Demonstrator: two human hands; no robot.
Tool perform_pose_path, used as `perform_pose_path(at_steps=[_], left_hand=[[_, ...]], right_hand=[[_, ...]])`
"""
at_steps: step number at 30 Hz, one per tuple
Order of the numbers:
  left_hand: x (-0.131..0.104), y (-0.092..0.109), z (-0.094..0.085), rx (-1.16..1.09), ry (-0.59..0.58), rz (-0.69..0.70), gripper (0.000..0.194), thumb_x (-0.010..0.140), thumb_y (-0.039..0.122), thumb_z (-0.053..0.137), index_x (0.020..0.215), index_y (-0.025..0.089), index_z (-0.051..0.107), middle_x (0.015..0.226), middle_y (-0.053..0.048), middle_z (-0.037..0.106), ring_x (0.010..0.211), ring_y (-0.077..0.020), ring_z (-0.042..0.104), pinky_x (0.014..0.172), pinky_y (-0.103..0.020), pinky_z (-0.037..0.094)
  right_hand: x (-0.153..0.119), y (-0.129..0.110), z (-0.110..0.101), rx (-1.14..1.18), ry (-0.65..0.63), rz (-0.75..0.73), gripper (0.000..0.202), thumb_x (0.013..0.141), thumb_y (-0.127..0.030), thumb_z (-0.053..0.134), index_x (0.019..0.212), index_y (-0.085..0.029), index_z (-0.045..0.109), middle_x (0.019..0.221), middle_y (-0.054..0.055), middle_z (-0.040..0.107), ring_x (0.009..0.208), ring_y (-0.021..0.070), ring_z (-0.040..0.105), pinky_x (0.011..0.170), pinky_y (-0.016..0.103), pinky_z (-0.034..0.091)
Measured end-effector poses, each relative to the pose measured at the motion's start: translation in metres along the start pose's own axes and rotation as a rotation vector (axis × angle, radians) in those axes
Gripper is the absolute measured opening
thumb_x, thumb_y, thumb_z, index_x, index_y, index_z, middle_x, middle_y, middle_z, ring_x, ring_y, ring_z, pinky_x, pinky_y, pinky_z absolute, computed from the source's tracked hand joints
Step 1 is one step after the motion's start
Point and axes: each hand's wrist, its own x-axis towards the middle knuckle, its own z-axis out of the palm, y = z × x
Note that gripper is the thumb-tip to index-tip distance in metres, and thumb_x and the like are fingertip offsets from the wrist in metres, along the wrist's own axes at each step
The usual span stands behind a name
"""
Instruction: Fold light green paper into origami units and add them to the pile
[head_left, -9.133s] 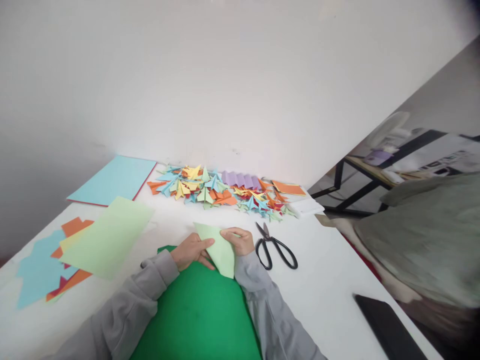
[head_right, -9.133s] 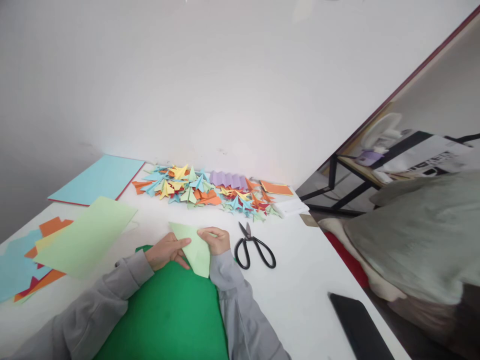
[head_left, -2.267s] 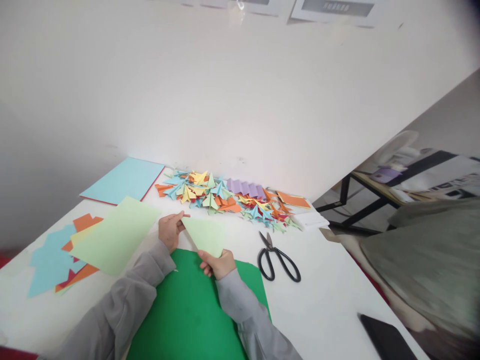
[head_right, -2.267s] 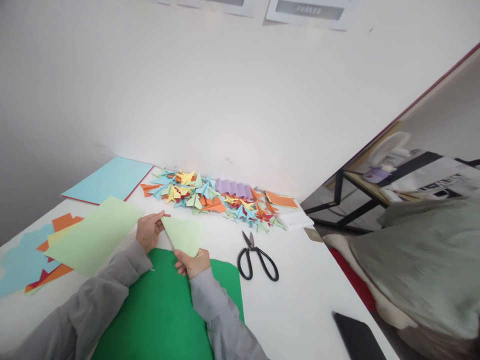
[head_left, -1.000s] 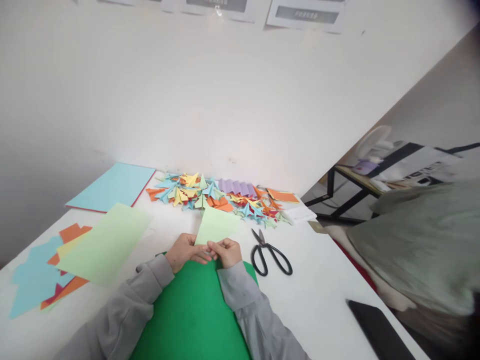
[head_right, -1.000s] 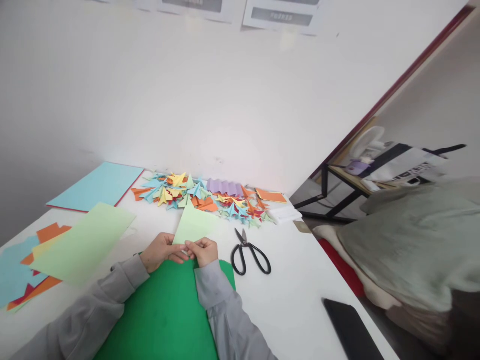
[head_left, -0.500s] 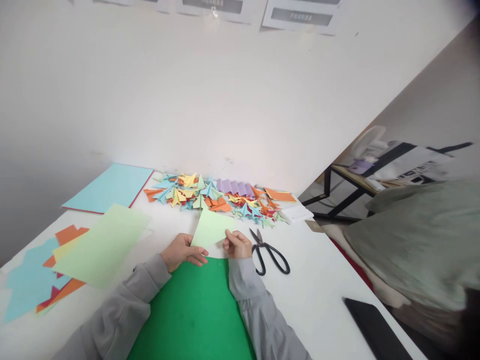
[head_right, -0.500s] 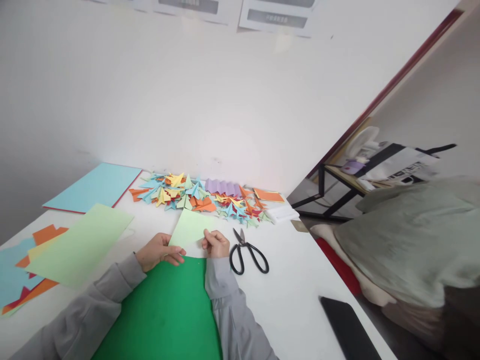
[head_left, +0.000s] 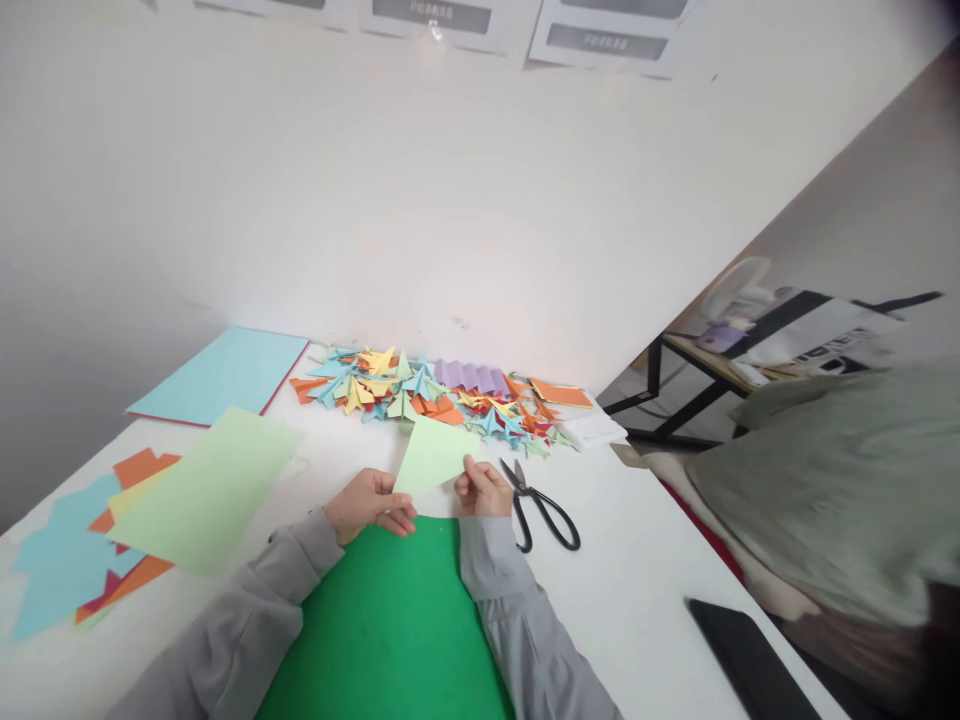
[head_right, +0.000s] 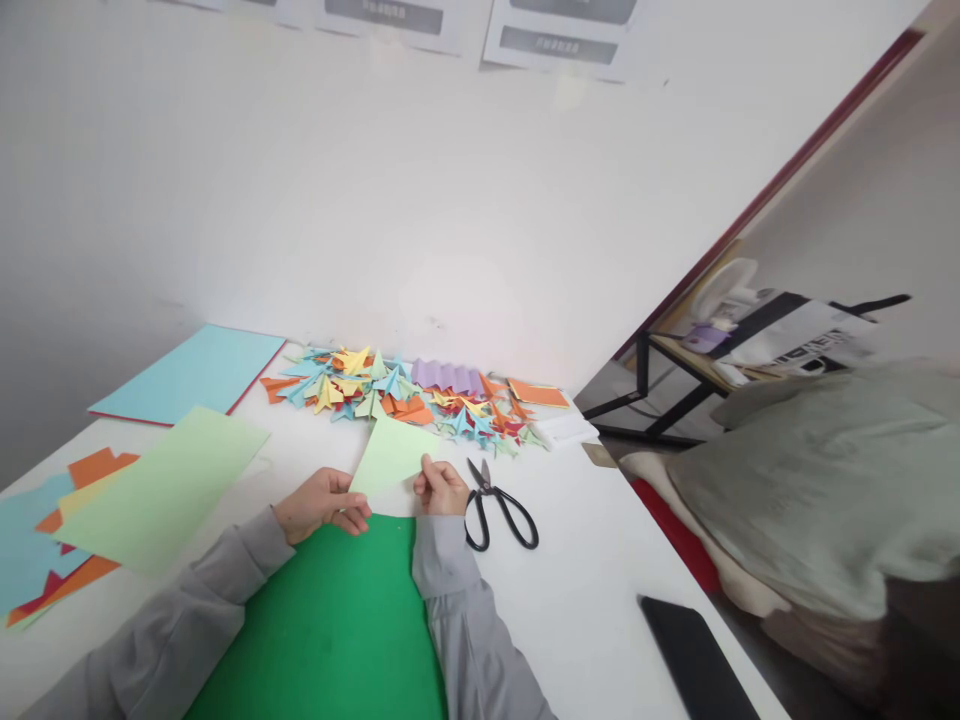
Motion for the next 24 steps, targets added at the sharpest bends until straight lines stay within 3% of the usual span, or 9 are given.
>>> perform_pose_path(at_steps=[5, 17, 24], left_hand=[[0.002, -0.003, 0.001, 0.048, 0.008, -0.010, 0.035, 0.059, 0.041, 0.064, 0.054, 0.008, 0.053, 0.045, -0.005, 0.058, 0.045, -0.0155, 0.058, 0.044, -0.026, 0.046], [0.000, -0.002, 0.006, 0.140, -0.028, -0.031, 0.046, 0.064, 0.052, 0.054, 0.050, 0.008, 0.055, 0.041, -0.007, 0.057, 0.039, -0.0136, 0.055, 0.040, -0.023, 0.043], [0.000, -0.005, 0.004, 0.097, -0.105, 0.028, 0.047, 0.064, 0.054, 0.052, 0.050, 0.009, 0.052, 0.052, -0.008, 0.060, 0.045, -0.0142, 0.057, 0.044, -0.026, 0.046]], right_hand=[[0.002, 0.000, -0.001, 0.046, 0.003, -0.003, 0.032, 0.055, -0.033, 0.071, 0.043, -0.015, 0.047, 0.034, -0.005, 0.049, 0.032, 0.0047, 0.038, 0.035, 0.018, 0.028], [0.006, 0.002, -0.003, 0.017, 0.040, 0.003, 0.033, 0.052, -0.032, 0.072, 0.042, -0.017, 0.045, 0.033, -0.007, 0.045, 0.030, 0.0043, 0.036, 0.033, 0.019, 0.027], [-0.004, 0.011, 0.005, -0.077, -0.119, 0.070, 0.034, 0.054, -0.039, 0.070, 0.042, -0.016, 0.048, 0.036, -0.003, 0.052, 0.032, 0.0067, 0.043, 0.035, 0.020, 0.031]])
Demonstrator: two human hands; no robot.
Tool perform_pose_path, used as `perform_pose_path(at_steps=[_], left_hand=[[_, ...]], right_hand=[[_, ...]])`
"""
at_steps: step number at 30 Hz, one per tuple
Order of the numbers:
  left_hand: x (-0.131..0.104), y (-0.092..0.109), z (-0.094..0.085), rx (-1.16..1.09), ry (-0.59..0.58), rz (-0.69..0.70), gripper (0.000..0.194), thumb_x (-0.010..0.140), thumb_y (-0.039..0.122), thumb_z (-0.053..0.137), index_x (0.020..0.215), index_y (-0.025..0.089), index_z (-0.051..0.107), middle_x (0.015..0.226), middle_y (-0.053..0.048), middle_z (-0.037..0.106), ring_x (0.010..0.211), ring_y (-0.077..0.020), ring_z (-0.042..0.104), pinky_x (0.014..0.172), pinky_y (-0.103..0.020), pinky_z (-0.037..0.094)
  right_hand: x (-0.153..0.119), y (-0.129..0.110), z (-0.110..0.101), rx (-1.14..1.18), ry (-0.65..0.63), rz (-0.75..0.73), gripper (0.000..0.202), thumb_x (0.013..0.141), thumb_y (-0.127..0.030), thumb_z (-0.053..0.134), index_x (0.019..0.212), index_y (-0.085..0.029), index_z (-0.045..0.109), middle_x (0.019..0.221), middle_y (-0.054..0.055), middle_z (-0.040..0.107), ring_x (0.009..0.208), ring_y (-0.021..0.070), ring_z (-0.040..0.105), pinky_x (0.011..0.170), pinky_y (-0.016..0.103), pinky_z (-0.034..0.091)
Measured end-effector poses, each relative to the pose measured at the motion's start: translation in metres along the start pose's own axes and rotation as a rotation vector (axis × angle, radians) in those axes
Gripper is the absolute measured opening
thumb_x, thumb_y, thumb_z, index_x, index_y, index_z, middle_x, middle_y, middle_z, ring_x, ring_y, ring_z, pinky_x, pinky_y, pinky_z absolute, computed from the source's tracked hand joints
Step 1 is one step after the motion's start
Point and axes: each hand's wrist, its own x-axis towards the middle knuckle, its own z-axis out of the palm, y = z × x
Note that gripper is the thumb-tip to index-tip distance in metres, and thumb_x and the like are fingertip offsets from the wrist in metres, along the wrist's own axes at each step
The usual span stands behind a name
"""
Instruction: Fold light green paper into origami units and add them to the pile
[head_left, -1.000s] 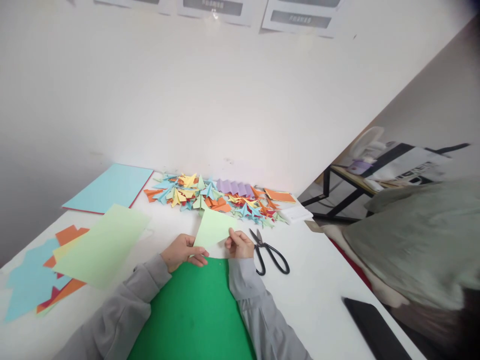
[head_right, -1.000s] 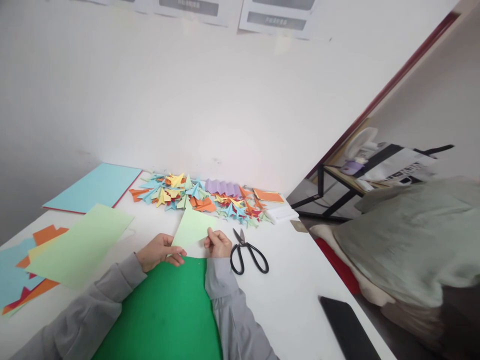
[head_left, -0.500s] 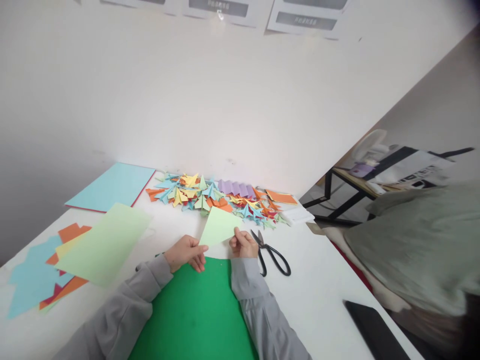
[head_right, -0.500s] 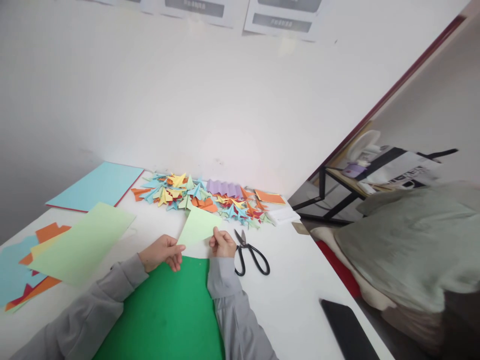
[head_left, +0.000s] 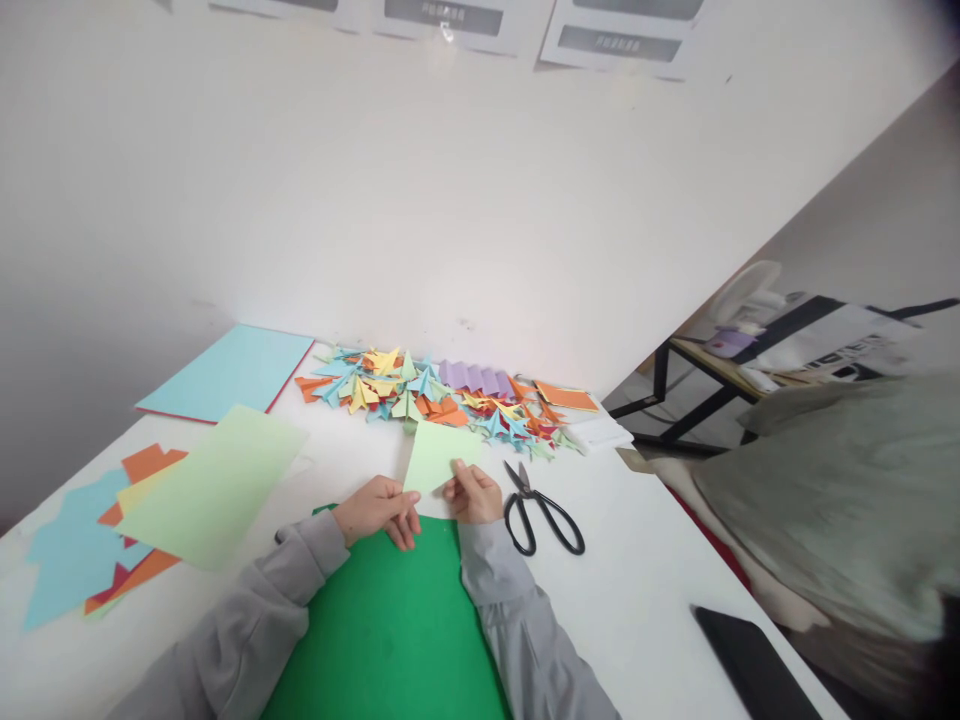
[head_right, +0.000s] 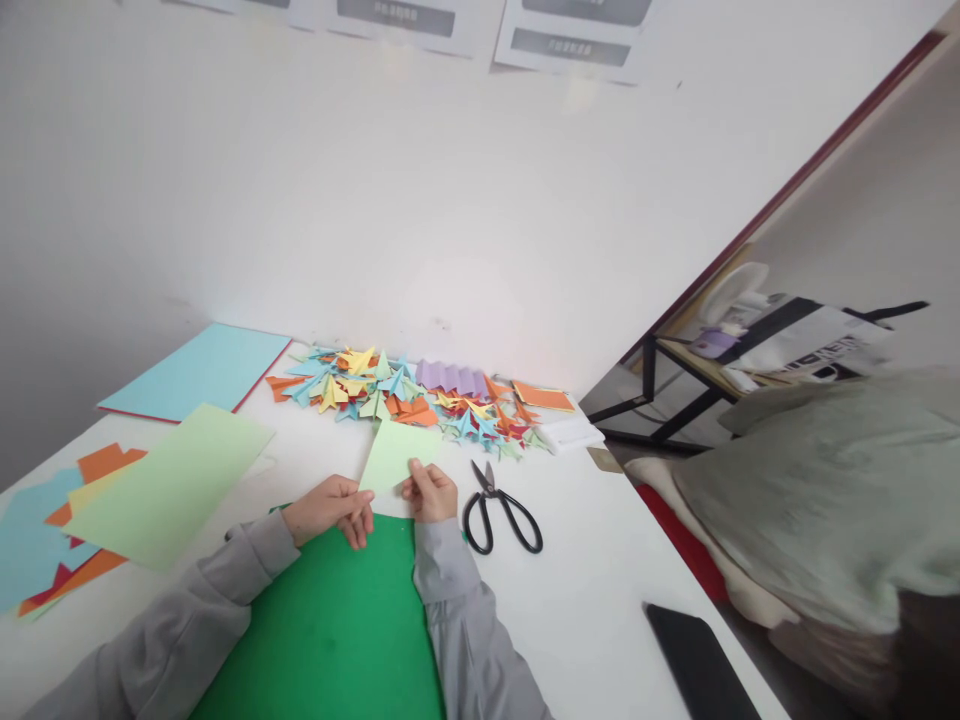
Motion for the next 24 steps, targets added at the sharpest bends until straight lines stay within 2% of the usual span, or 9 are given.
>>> perform_pose_path(at_steps=[4, 8, 11, 13, 17, 24], left_hand=[[0.000, 0.001, 0.000, 0.000, -0.022, 0.006, 0.043, 0.061, 0.051, 0.058, 0.052, 0.009, 0.052, 0.057, -0.007, 0.060, 0.049, -0.0144, 0.058, 0.047, -0.026, 0.047], [0.003, 0.000, -0.001, -0.118, 0.135, 0.101, 0.037, 0.063, 0.046, 0.059, 0.072, 0.010, 0.057, 0.057, -0.003, 0.059, 0.054, -0.0145, 0.058, 0.050, -0.028, 0.048], [0.005, 0.000, -0.002, -0.151, 0.246, 0.191, 0.033, 0.063, 0.040, 0.062, 0.076, 0.011, 0.059, 0.065, -0.003, 0.062, 0.058, -0.0137, 0.057, 0.053, -0.026, 0.048], [0.005, 0.001, -0.003, -0.142, 0.291, 0.203, 0.032, 0.062, 0.038, 0.064, 0.078, 0.010, 0.060, 0.066, -0.004, 0.063, 0.059, -0.0141, 0.058, 0.054, -0.026, 0.048], [0.005, 0.002, -0.004, -0.139, 0.346, 0.201, 0.033, 0.061, 0.038, 0.065, 0.078, 0.010, 0.062, 0.063, -0.004, 0.064, 0.056, -0.0146, 0.058, 0.053, -0.027, 0.049], [0.004, 0.002, -0.003, -0.123, 0.378, 0.244, 0.036, 0.062, 0.041, 0.062, 0.079, 0.010, 0.063, 0.062, -0.005, 0.064, 0.053, -0.0152, 0.059, 0.050, -0.027, 0.048]], right_hand=[[-0.005, 0.007, 0.001, -0.236, -0.066, 0.060, 0.033, 0.051, -0.037, 0.071, 0.038, -0.014, 0.051, 0.032, 0.000, 0.052, 0.028, 0.0069, 0.041, 0.030, 0.019, 0.027], [-0.008, 0.006, 0.002, -0.244, -0.081, 0.053, 0.032, 0.052, -0.040, 0.070, 0.040, -0.014, 0.055, 0.030, -0.002, 0.051, 0.026, 0.0061, 0.039, 0.029, 0.018, 0.027], [-0.010, 0.006, 0.004, -0.264, -0.067, 0.049, 0.032, 0.051, -0.040, 0.070, 0.040, -0.013, 0.056, 0.030, -0.002, 0.051, 0.027, 0.0072, 0.041, 0.029, 0.019, 0.032], [-0.013, 0.007, 0.006, -0.258, -0.066, 0.038, 0.029, 0.050, -0.039, 0.071, 0.043, -0.014, 0.058, 0.031, -0.002, 0.051, 0.028, 0.0080, 0.043, 0.031, 0.020, 0.037], [-0.016, 0.010, 0.008, -0.264, -0.068, 0.013, 0.024, 0.049, -0.037, 0.072, 0.048, -0.014, 0.062, 0.035, -0.002, 0.054, 0.030, 0.0094, 0.046, 0.034, 0.022, 0.042], [-0.016, 0.012, 0.008, -0.342, -0.114, -0.071, 0.023, 0.049, -0.035, 0.071, 0.049, -0.014, 0.064, 0.040, 0.001, 0.059, 0.029, 0.0093, 0.045, 0.029, 0.020, 0.036]])
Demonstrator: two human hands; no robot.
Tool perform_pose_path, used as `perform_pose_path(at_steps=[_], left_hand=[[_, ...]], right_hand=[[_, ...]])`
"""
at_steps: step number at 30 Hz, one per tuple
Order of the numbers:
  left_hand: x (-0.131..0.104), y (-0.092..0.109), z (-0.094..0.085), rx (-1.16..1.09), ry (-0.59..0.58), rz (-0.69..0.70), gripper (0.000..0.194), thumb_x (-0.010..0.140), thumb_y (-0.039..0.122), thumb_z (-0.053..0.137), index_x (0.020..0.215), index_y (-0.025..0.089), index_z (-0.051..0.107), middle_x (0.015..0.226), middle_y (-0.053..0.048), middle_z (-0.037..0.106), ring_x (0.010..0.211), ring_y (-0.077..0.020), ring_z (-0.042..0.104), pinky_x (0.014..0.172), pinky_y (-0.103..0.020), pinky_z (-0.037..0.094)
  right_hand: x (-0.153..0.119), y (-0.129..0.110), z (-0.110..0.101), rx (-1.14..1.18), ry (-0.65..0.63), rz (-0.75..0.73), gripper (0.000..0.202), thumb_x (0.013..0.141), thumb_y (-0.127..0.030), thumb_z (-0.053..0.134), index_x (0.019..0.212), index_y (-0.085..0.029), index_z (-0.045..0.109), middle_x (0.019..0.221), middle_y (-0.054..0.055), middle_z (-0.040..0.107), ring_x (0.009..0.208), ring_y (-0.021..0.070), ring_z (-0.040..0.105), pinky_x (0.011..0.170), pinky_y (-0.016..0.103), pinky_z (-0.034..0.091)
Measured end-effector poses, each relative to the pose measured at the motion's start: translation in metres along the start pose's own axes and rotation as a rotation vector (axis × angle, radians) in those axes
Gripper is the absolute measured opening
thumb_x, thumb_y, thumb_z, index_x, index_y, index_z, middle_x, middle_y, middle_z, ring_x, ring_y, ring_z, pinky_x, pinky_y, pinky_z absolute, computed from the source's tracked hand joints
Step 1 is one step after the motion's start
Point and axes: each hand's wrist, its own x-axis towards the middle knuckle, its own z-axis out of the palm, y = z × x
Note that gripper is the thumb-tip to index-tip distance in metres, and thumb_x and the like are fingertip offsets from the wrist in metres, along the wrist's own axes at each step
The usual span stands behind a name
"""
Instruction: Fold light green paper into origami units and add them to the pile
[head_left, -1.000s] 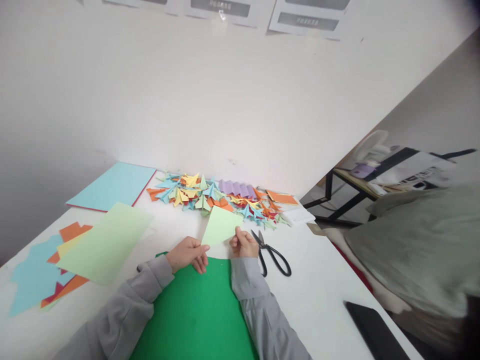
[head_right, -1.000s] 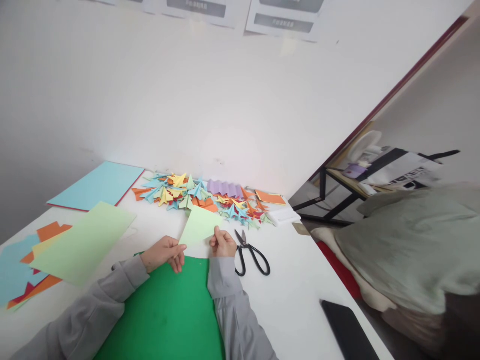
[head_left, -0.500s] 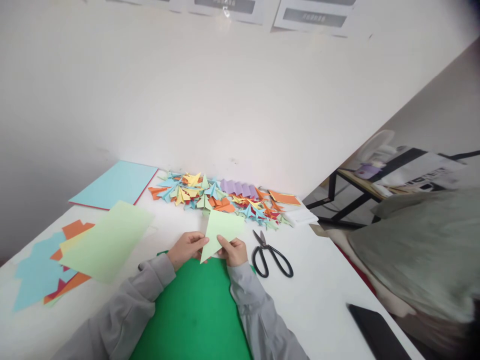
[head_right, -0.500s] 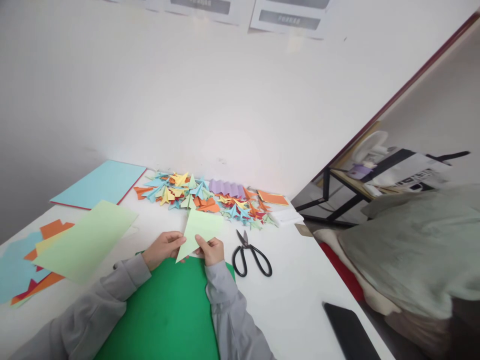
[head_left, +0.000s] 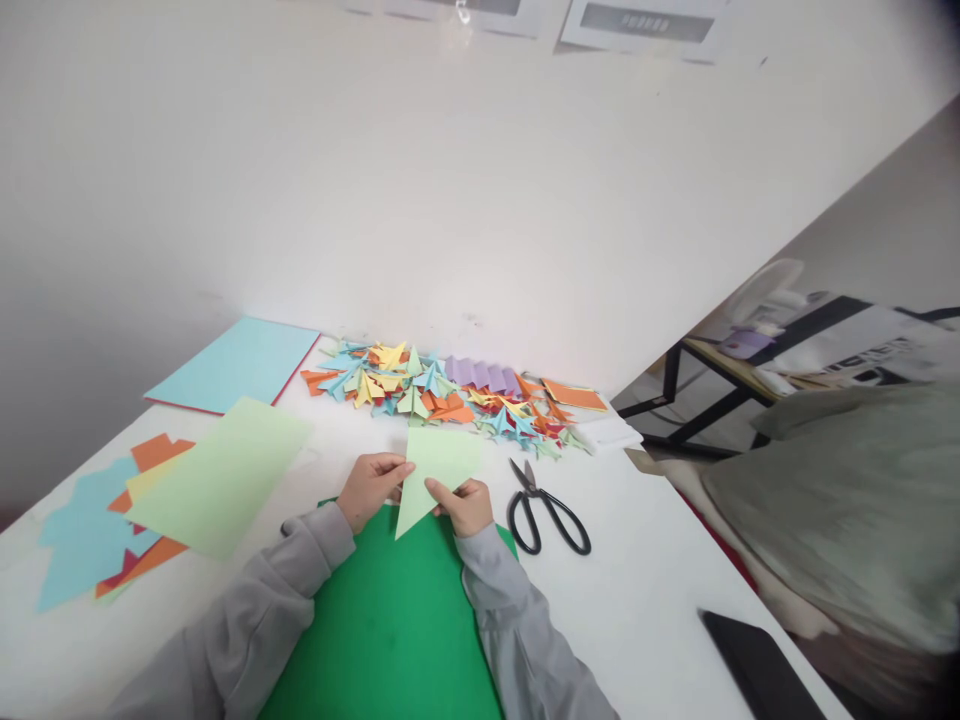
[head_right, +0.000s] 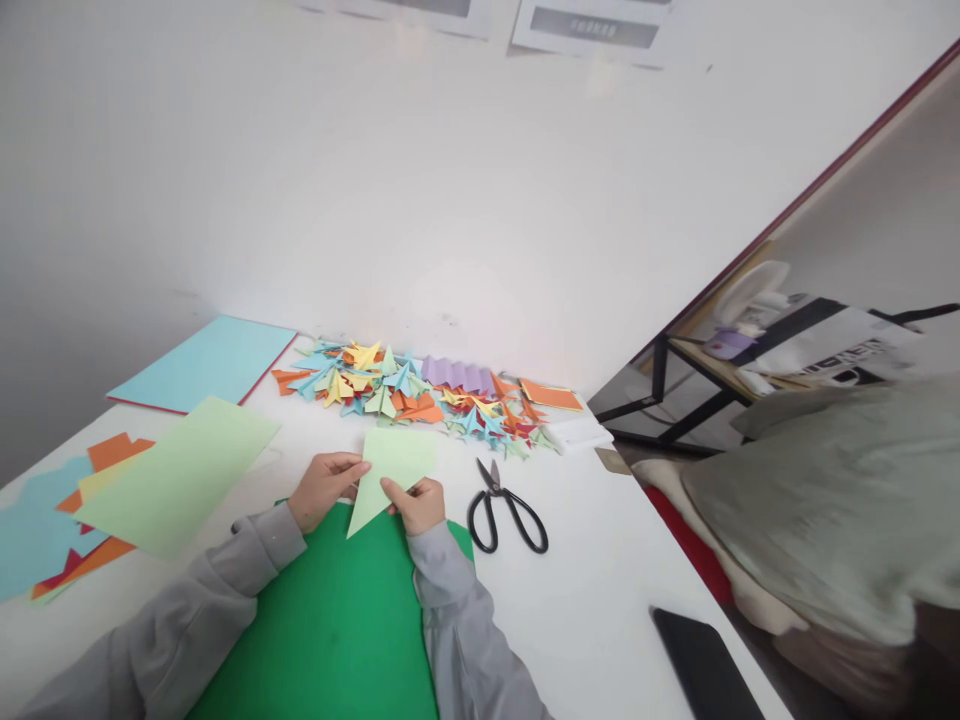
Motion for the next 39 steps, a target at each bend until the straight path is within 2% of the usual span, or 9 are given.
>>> perform_pose_path(at_steps=[4, 7, 10, 14, 30, 39], left_hand=[[-0.0009, 0.0003, -0.0004, -0.008, -0.011, 0.004, 0.034, 0.063, 0.040, 0.062, 0.077, 0.009, 0.064, 0.061, -0.005, 0.064, 0.052, -0.0158, 0.059, 0.050, -0.028, 0.048], [-0.0007, -0.0001, -0.0009, -0.025, -0.001, -0.012, 0.035, 0.062, 0.040, 0.062, 0.078, 0.008, 0.064, 0.063, -0.006, 0.065, 0.054, -0.0162, 0.059, 0.051, -0.028, 0.049], [0.0002, -0.0016, -0.0016, -0.038, 0.003, -0.022, 0.037, 0.061, 0.041, 0.063, 0.079, 0.008, 0.064, 0.065, -0.007, 0.065, 0.055, -0.0164, 0.060, 0.052, -0.029, 0.049], [0.0009, -0.0033, -0.0021, -0.059, -0.009, -0.041, 0.036, 0.061, 0.040, 0.064, 0.079, 0.009, 0.065, 0.064, -0.007, 0.065, 0.055, -0.0168, 0.060, 0.053, -0.030, 0.049], [0.0025, -0.0062, -0.0046, -0.122, -0.064, -0.060, 0.036, 0.062, 0.038, 0.064, 0.079, 0.006, 0.064, 0.063, -0.008, 0.065, 0.056, -0.0178, 0.060, 0.056, -0.032, 0.049], [0.0027, -0.0085, -0.0031, -0.101, -0.027, -0.061, 0.037, 0.058, 0.040, 0.066, 0.078, 0.009, 0.065, 0.062, -0.005, 0.065, 0.055, -0.0181, 0.060, 0.056, -0.033, 0.049]], right_hand=[[-0.0006, -0.0018, -0.0005, -0.014, -0.013, -0.002, 0.023, 0.050, -0.035, 0.071, 0.048, -0.014, 0.063, 0.038, 0.001, 0.058, 0.028, 0.0087, 0.044, 0.028, 0.019, 0.034], [-0.0008, -0.0039, -0.0014, -0.001, -0.021, 0.062, 0.025, 0.051, -0.037, 0.071, 0.047, -0.014, 0.062, 0.037, 0.000, 0.057, 0.030, 0.0098, 0.047, 0.031, 0.020, 0.039], [-0.0008, -0.0050, -0.0013, 0.044, 0.038, 0.109, 0.027, 0.049, -0.039, 0.071, 0.049, -0.014, 0.062, 0.039, 0.000, 0.057, 0.032, 0.0113, 0.049, 0.033, 0.023, 0.043], [-0.0013, -0.0046, -0.0002, 0.046, 0.095, 0.079, 0.026, 0.047, -0.038, 0.073, 0.051, -0.014, 0.064, 0.042, 0.001, 0.060, 0.033, 0.0124, 0.050, 0.032, 0.023, 0.044], [0.0014, 0.0015, -0.0020, -0.007, 0.095, 0.058, 0.025, 0.048, -0.037, 0.072, 0.052, -0.013, 0.064, 0.044, 0.003, 0.062, 0.033, 0.0122, 0.051, 0.033, 0.023, 0.044], [0.0016, 0.0021, -0.0022, -0.017, 0.053, 0.030, 0.027, 0.049, -0.038, 0.071, 0.053, -0.013, 0.064, 0.044, 0.003, 0.061, 0.033, 0.0121, 0.050, 0.033, 0.022, 0.042]])
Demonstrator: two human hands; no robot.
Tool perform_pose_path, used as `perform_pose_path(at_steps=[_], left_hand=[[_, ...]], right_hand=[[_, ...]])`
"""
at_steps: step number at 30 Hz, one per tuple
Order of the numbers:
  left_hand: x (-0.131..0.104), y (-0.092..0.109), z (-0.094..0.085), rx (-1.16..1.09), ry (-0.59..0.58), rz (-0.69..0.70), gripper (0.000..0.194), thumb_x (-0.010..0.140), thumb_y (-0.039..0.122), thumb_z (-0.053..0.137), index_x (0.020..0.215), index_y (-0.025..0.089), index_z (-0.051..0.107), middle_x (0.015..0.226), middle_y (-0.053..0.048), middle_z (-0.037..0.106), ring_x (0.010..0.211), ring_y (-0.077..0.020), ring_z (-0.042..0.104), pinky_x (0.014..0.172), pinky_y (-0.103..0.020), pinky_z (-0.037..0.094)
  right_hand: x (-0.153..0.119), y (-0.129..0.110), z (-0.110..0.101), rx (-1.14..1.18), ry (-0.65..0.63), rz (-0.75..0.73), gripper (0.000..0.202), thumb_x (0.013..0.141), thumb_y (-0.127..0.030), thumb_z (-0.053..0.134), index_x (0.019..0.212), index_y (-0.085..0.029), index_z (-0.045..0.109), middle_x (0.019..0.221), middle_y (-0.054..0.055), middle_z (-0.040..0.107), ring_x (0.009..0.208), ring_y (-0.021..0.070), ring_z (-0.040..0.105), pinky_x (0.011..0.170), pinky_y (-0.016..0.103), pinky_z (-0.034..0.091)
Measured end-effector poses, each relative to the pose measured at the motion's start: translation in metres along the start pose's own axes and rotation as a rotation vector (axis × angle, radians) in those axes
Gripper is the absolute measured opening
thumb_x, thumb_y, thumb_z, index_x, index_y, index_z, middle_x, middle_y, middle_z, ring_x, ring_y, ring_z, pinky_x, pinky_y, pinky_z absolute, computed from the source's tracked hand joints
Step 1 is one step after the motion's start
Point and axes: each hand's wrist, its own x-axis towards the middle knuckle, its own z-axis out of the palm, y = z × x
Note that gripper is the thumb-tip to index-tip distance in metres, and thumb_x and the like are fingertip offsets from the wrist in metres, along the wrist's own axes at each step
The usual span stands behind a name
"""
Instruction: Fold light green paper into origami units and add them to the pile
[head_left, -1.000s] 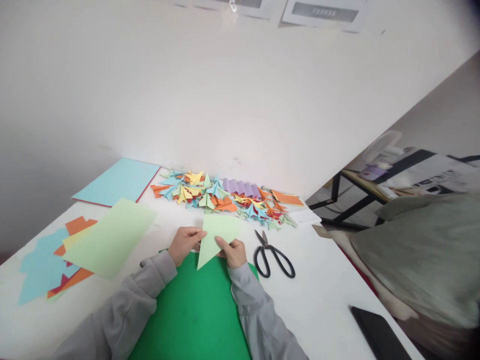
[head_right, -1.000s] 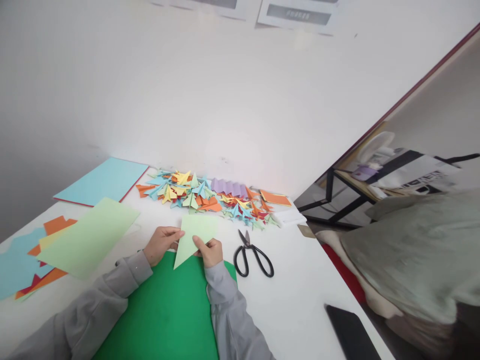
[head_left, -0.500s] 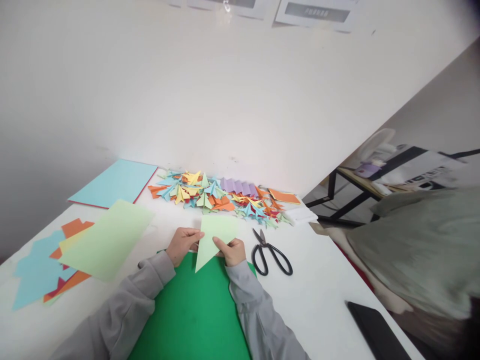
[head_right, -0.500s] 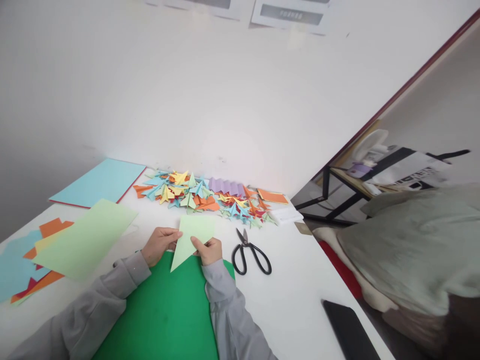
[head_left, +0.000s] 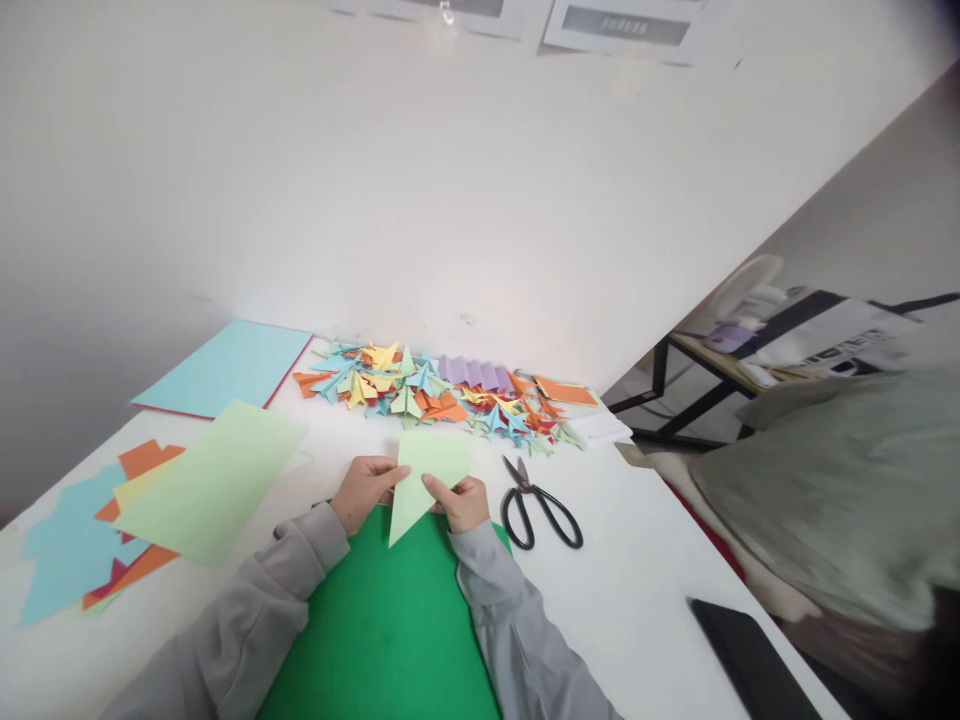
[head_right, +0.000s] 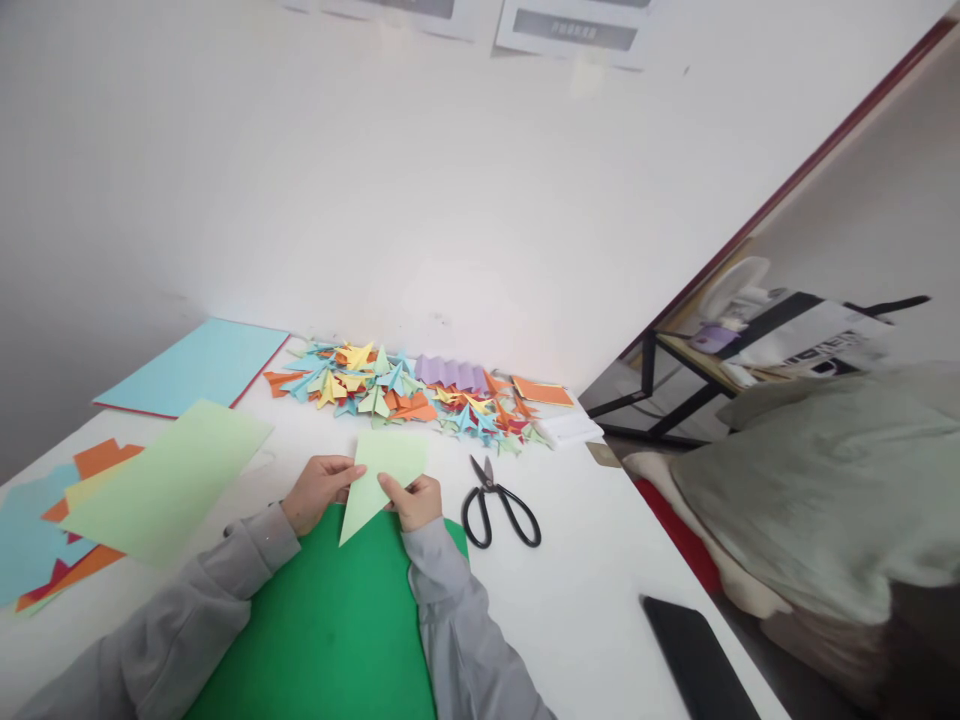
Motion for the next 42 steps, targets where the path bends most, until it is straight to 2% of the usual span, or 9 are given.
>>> perform_pose_path(at_steps=[6, 11, 15, 25, 32, 37, 42], left_hand=[[0.000, 0.001, 0.001, -0.029, 0.023, -0.004, 0.031, 0.056, 0.035, 0.068, 0.071, 0.008, 0.065, 0.057, -0.005, 0.063, 0.052, -0.0186, 0.060, 0.055, -0.034, 0.049], [0.000, 0.003, 0.001, -0.018, 0.064, -0.003, 0.029, 0.056, 0.032, 0.068, 0.070, 0.007, 0.065, 0.056, -0.005, 0.063, 0.051, -0.0181, 0.059, 0.055, -0.035, 0.050], [0.001, 0.003, 0.000, 0.007, 0.068, 0.002, 0.028, 0.056, 0.032, 0.069, 0.069, 0.008, 0.065, 0.055, -0.004, 0.063, 0.051, -0.0173, 0.059, 0.053, -0.033, 0.050], [0.001, 0.005, 0.000, 0.060, 0.107, 0.011, 0.026, 0.055, 0.033, 0.069, 0.066, 0.009, 0.065, 0.051, -0.002, 0.060, 0.047, -0.0152, 0.056, 0.050, -0.031, 0.048], [0.001, 0.004, -0.001, 0.065, 0.109, 0.001, 0.026, 0.054, 0.032, 0.069, 0.065, 0.009, 0.065, 0.050, -0.001, 0.059, 0.048, -0.0155, 0.056, 0.050, -0.030, 0.048], [-0.001, 0.005, 0.001, 0.071, 0.102, -0.009, 0.026, 0.053, 0.032, 0.069, 0.065, 0.009, 0.065, 0.051, -0.002, 0.060, 0.049, -0.0163, 0.057, 0.050, -0.030, 0.048], [-0.001, 0.006, 0.000, 0.073, 0.103, -0.014, 0.027, 0.054, 0.033, 0.069, 0.066, 0.009, 0.065, 0.051, -0.002, 0.060, 0.047, -0.0153, 0.056, 0.050, -0.030, 0.048]], right_hand=[[-0.001, -0.001, 0.001, 0.022, -0.012, 0.042, 0.029, 0.048, -0.041, 0.071, 0.053, -0.013, 0.064, 0.045, 0.002, 0.062, 0.034, 0.0119, 0.050, 0.035, 0.024, 0.043], [0.003, -0.002, -0.002, 0.091, -0.004, 0.104, 0.031, 0.049, -0.043, 0.070, 0.049, -0.014, 0.059, 0.033, -0.003, 0.053, 0.030, 0.0092, 0.046, 0.032, 0.020, 0.038], [0.007, 0.001, -0.006, 0.077, -0.001, 0.100, 0.033, 0.051, -0.044, 0.069, 0.046, -0.013, 0.057, 0.032, -0.002, 0.052, 0.028, 0.0075, 0.042, 0.029, 0.018, 0.031], [0.011, 0.003, -0.008, 0.153, -0.045, 0.077, 0.041, 0.059, -0.049, 0.062, 0.038, -0.016, 0.049, 0.030, 0.001, 0.052, 0.030, 0.0116, 0.046, 0.034, 0.022, 0.033], [0.007, -0.011, -0.010, -0.029, 0.080, -0.100, 0.035, 0.058, -0.040, 0.066, 0.036, -0.015, 0.053, 0.032, -0.002, 0.050, 0.031, 0.0076, 0.042, 0.038, 0.021, 0.032], [0.002, -0.020, -0.011, -0.033, 0.091, -0.045, 0.039, 0.058, -0.039, 0.065, 0.032, -0.016, 0.047, 0.027, -0.004, 0.042, 0.027, 0.0062, 0.033, 0.032, 0.021, 0.024], [0.001, -0.018, -0.010, -0.037, 0.108, -0.055, 0.041, 0.057, -0.042, 0.064, 0.032, -0.017, 0.044, 0.024, -0.006, 0.034, 0.026, 0.0050, 0.027, 0.032, 0.022, 0.018]])
